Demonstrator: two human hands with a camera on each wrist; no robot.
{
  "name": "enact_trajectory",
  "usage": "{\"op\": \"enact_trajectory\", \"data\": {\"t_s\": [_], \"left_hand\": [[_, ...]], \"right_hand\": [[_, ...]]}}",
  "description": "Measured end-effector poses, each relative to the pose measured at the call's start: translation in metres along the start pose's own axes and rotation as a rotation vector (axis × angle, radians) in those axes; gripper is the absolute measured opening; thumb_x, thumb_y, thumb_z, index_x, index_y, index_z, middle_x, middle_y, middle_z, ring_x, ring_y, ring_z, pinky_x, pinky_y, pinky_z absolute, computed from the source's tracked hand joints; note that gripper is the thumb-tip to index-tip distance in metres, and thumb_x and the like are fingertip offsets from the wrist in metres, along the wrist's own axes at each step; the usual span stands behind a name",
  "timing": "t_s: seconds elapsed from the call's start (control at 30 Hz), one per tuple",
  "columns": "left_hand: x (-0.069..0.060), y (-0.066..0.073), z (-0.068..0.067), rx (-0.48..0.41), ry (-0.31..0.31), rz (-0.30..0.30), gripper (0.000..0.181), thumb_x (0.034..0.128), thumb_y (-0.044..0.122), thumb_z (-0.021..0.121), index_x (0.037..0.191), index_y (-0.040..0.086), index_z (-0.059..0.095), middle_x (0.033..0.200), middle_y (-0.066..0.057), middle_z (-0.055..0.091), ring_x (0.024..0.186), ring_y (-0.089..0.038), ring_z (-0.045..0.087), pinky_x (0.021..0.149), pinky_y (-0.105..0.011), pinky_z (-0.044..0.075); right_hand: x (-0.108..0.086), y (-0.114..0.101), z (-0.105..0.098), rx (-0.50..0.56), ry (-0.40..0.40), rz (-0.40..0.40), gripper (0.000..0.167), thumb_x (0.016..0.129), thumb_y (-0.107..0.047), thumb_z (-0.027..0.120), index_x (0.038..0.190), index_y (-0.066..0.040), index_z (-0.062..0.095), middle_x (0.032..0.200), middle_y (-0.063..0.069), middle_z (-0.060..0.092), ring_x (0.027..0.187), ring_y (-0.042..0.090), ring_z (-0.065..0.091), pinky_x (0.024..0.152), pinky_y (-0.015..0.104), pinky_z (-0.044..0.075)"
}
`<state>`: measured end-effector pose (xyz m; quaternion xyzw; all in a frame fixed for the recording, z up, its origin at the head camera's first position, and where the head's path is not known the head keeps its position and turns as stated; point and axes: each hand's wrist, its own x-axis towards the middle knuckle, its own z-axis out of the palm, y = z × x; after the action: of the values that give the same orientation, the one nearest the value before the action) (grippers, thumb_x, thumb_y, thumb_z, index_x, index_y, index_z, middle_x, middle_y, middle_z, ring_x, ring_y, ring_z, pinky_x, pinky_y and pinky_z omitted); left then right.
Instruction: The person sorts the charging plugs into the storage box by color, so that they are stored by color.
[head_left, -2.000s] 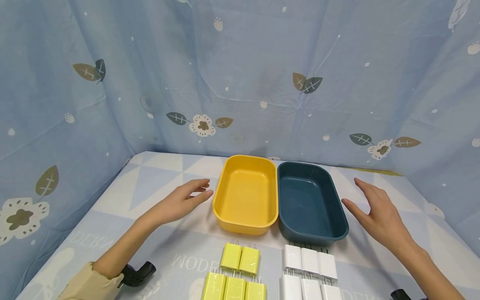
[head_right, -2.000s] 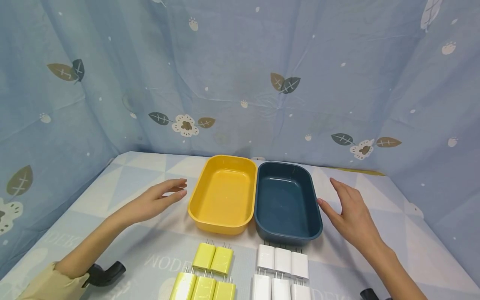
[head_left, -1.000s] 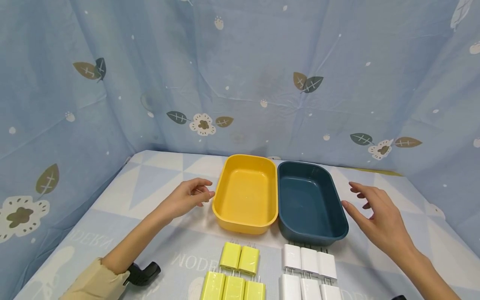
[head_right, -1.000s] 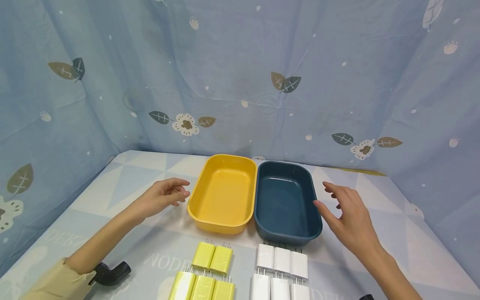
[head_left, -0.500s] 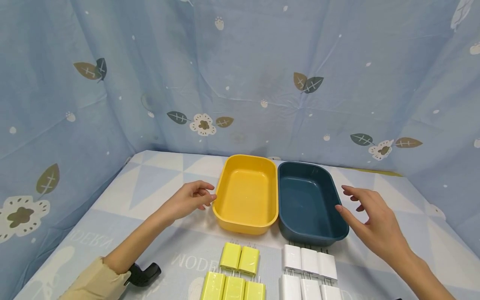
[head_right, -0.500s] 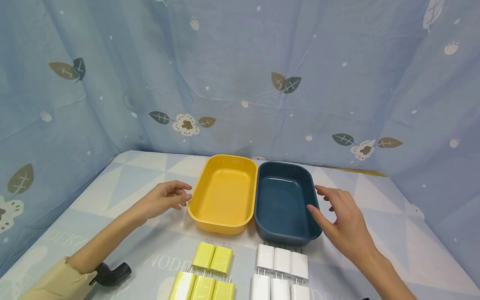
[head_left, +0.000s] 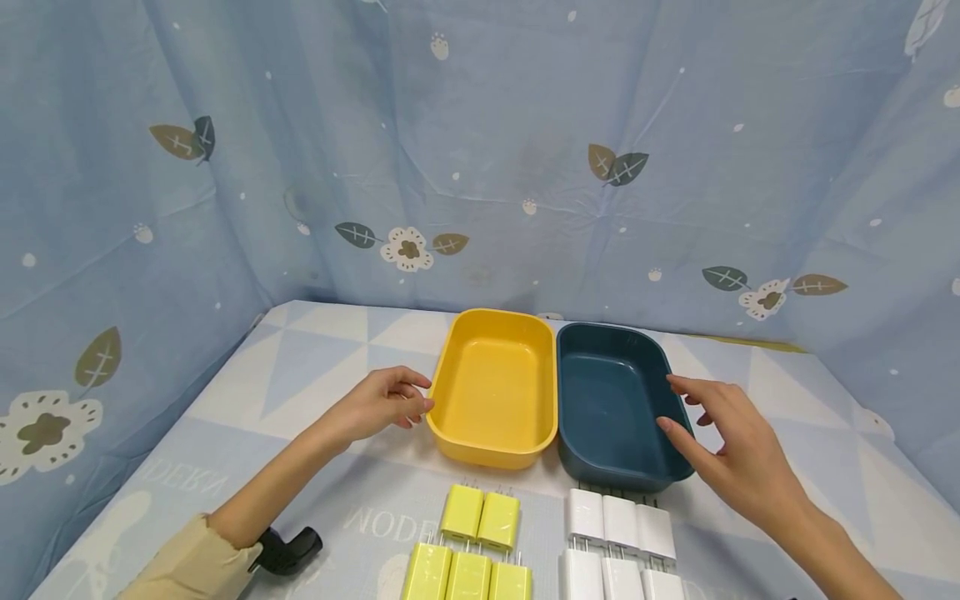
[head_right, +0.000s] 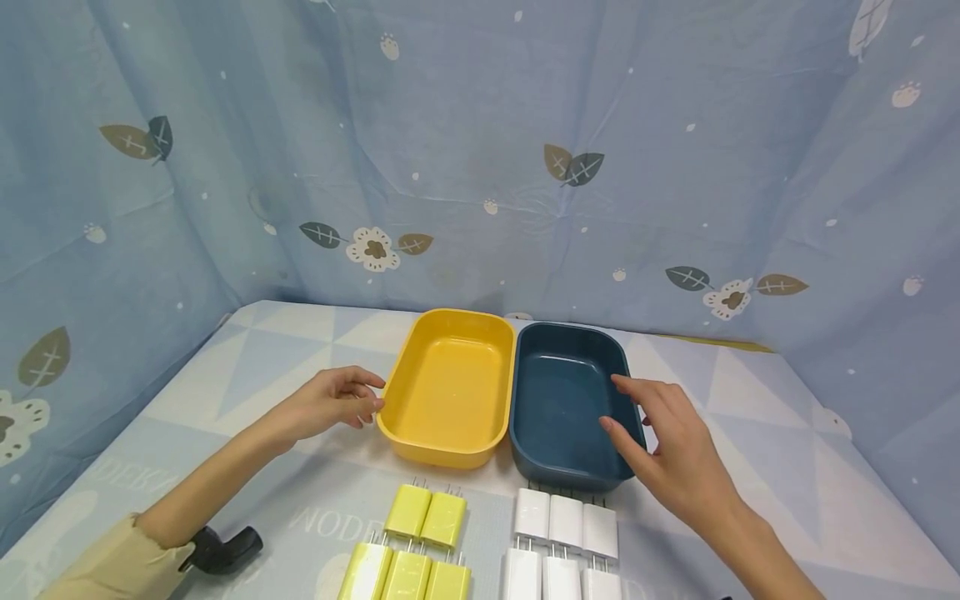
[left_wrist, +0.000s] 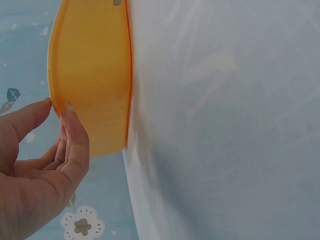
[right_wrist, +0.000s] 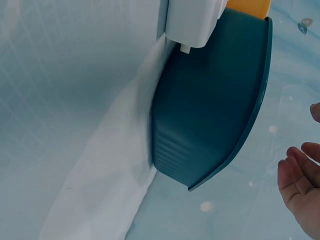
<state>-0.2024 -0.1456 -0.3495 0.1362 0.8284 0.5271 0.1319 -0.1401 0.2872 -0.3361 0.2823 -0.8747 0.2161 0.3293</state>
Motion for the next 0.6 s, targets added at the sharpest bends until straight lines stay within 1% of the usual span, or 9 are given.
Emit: {"op": "enact_trajectory", "data": {"t_s": [0.17, 0.33, 0.43, 0.5, 0.57, 0.6], "left_hand": [[0.002, -0.002, 0.0, -0.032, -0.018, -0.03, 0.039, 0.095, 0.016, 0.067, 0.125, -0.006, 0.055, 0.09, -0.009, 0.067, 0.086, -0.033, 0.065, 0.078, -0.037, 0.06], [0.004, -0.004, -0.001, -0.107, -0.04, -0.065, 0.041, 0.0944, 0.014, 0.068, 0.126, -0.007, 0.054, 0.089, -0.01, 0.068, 0.086, -0.034, 0.066, 0.077, -0.036, 0.06], [0.005, -0.004, -0.001, -0.134, -0.051, -0.079, 0.041, 0.0942, 0.013, 0.067, 0.127, -0.008, 0.053, 0.089, -0.011, 0.068, 0.087, -0.034, 0.066, 0.078, -0.036, 0.06], [0.005, -0.005, -0.001, -0.142, -0.055, -0.081, 0.041, 0.0941, 0.013, 0.067, 0.127, -0.008, 0.053, 0.089, -0.011, 0.068, 0.087, -0.034, 0.066, 0.078, -0.036, 0.06], [0.006, -0.005, -0.001, -0.15, -0.06, -0.08, 0.041, 0.0942, 0.012, 0.067, 0.127, -0.009, 0.052, 0.09, -0.011, 0.067, 0.087, -0.034, 0.066, 0.078, -0.035, 0.06], [0.006, -0.005, -0.001, -0.154, -0.065, -0.077, 0.041, 0.0943, 0.012, 0.066, 0.127, -0.009, 0.052, 0.09, -0.011, 0.067, 0.087, -0.033, 0.066, 0.078, -0.035, 0.06]], "right_hand": [[0.0, -0.004, 0.0, 0.003, -0.014, -0.002, 0.062, 0.072, -0.002, 0.082, 0.13, -0.005, 0.061, 0.117, 0.002, 0.063, 0.097, 0.012, 0.05, 0.059, 0.011, 0.044], [-0.001, -0.009, 0.0, 0.019, -0.041, 0.013, 0.063, 0.073, -0.001, 0.082, 0.132, -0.005, 0.06, 0.116, 0.002, 0.063, 0.1, 0.015, 0.052, 0.066, 0.01, 0.045], [-0.001, -0.012, 0.001, 0.035, -0.06, 0.016, 0.063, 0.074, -0.002, 0.081, 0.133, -0.005, 0.06, 0.117, 0.002, 0.062, 0.101, 0.016, 0.052, 0.071, 0.01, 0.046], [0.0, -0.013, 0.002, 0.044, -0.061, -0.004, 0.061, 0.075, -0.003, 0.081, 0.133, -0.004, 0.06, 0.117, 0.004, 0.062, 0.1, 0.016, 0.052, 0.073, 0.01, 0.046], [0.0, -0.014, 0.004, 0.066, -0.069, -0.011, 0.057, 0.081, -0.008, 0.079, 0.134, -0.005, 0.059, 0.119, 0.004, 0.062, 0.102, 0.014, 0.052, 0.076, 0.01, 0.046], [0.0, -0.014, 0.005, 0.075, -0.06, -0.029, 0.055, 0.083, -0.01, 0.078, 0.134, -0.004, 0.059, 0.119, 0.004, 0.062, 0.101, 0.014, 0.052, 0.076, 0.01, 0.046]]}}
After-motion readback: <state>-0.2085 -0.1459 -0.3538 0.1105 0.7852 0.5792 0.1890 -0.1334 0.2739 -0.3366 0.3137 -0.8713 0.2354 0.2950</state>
